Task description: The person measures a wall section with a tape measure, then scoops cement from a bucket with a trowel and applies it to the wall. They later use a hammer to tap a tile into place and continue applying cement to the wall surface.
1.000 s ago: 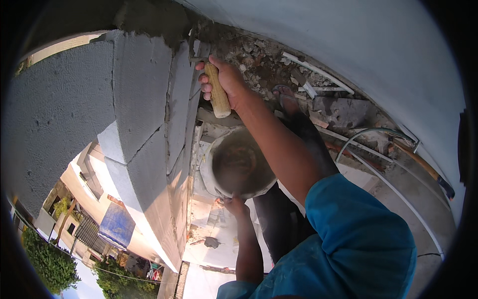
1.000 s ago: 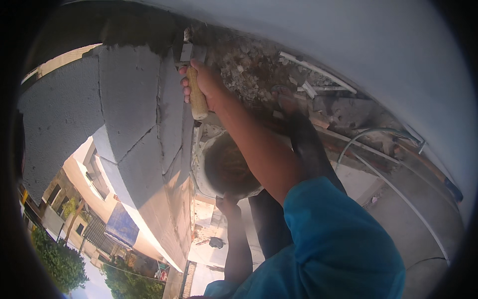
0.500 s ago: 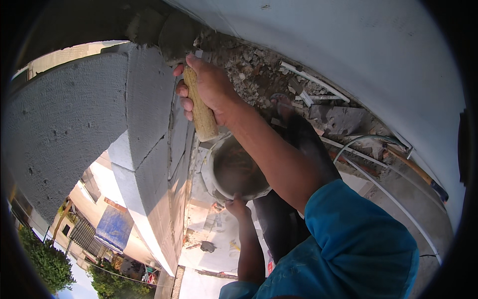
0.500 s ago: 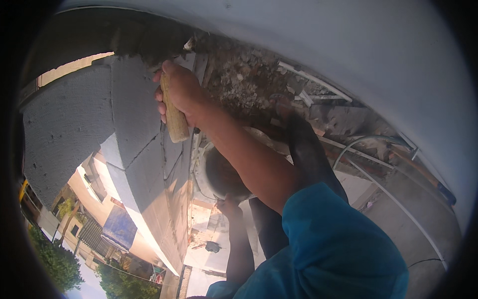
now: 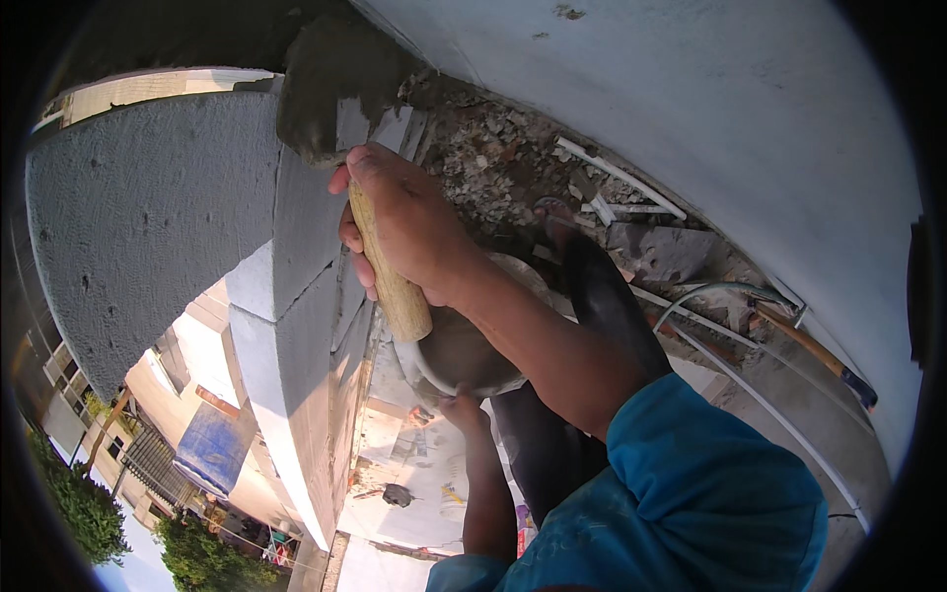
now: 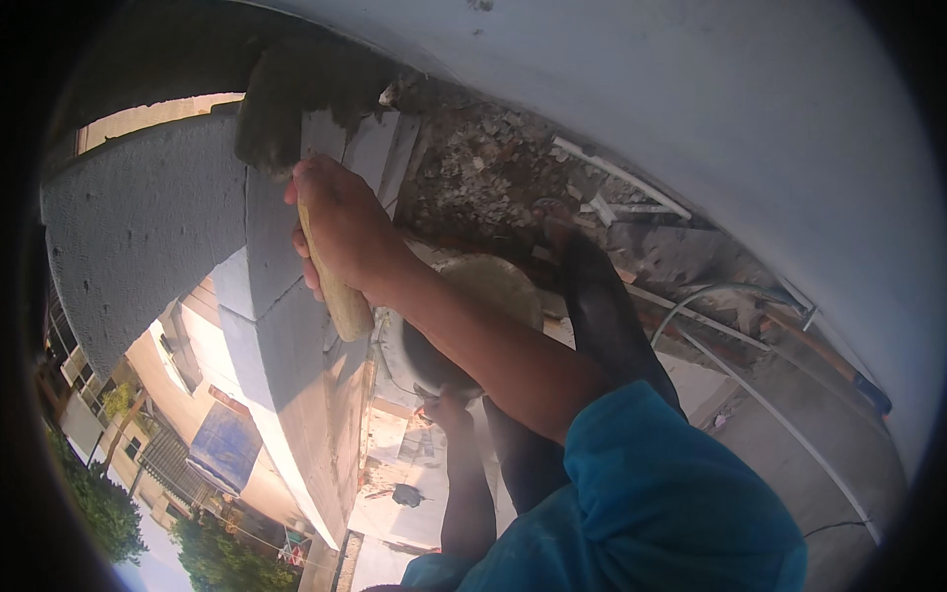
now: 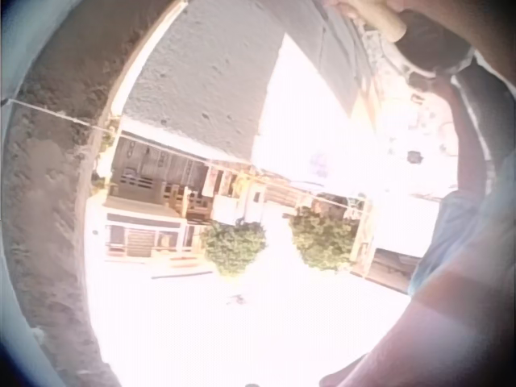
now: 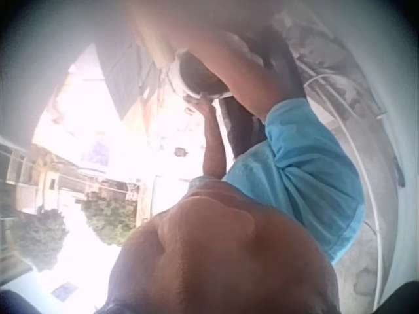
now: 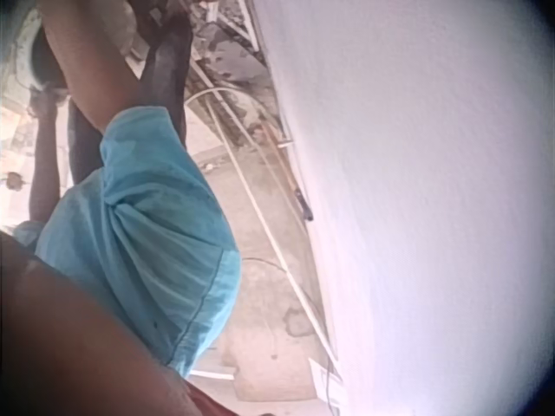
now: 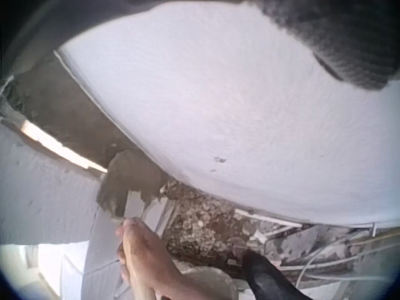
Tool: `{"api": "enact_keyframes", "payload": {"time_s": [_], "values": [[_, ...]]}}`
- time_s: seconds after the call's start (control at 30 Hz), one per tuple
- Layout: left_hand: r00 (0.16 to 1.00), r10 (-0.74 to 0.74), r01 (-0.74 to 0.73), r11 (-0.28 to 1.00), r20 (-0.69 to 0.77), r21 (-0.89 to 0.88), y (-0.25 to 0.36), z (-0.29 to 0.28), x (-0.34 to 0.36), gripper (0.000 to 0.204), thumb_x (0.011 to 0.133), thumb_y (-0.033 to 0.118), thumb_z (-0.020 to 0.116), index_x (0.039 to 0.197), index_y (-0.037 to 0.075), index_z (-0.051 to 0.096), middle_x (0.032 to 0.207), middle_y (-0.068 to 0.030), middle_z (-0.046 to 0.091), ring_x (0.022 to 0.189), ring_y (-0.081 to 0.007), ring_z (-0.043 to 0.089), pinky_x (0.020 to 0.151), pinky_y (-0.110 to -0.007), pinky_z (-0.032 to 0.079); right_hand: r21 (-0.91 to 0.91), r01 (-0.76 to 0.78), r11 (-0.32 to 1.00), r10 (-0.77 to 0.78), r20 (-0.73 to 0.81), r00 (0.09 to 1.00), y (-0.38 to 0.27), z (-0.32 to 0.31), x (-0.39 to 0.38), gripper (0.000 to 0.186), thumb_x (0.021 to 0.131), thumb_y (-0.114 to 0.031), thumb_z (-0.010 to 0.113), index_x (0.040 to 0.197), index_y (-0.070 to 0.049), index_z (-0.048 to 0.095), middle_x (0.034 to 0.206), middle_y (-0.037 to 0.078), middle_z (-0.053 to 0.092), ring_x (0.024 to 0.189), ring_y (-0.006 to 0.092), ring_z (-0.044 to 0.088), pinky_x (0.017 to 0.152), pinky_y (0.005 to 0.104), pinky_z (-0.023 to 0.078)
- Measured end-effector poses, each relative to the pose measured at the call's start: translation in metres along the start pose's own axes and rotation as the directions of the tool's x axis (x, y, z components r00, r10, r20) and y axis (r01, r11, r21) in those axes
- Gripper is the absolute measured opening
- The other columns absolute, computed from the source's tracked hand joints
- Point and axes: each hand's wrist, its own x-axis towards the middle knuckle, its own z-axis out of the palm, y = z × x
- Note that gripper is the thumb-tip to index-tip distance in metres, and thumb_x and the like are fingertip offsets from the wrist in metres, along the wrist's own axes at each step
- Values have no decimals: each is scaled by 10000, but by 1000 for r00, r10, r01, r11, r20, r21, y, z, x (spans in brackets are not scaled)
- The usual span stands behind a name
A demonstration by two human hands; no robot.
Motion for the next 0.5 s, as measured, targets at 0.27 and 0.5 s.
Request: {"api": "enact_keyframes", "payload": {"time_s": [0.27,0.5], "values": [[994,-28,22,998,-101,-57,-18,5,-4,368,809,-57,560,1175,-86,583,1061,-132,657,913,-220,653,780,-321,541,-100,-139,985,149,98,984,45,-34,-59,328,1060,-344,385,1127,-54,521,717,64,516,486,118,484,437,299,419],[999,48,-43,980,19,-195,-3,-1,-21,335,844,-33,570,1178,-50,581,1017,-84,649,803,-144,625,638,-273,507,-907,359,222,-263,299,918,59,-120,-151,388,923,-217,640,1224,0,527,945,183,636,833,321,668,735,389,538]]}}
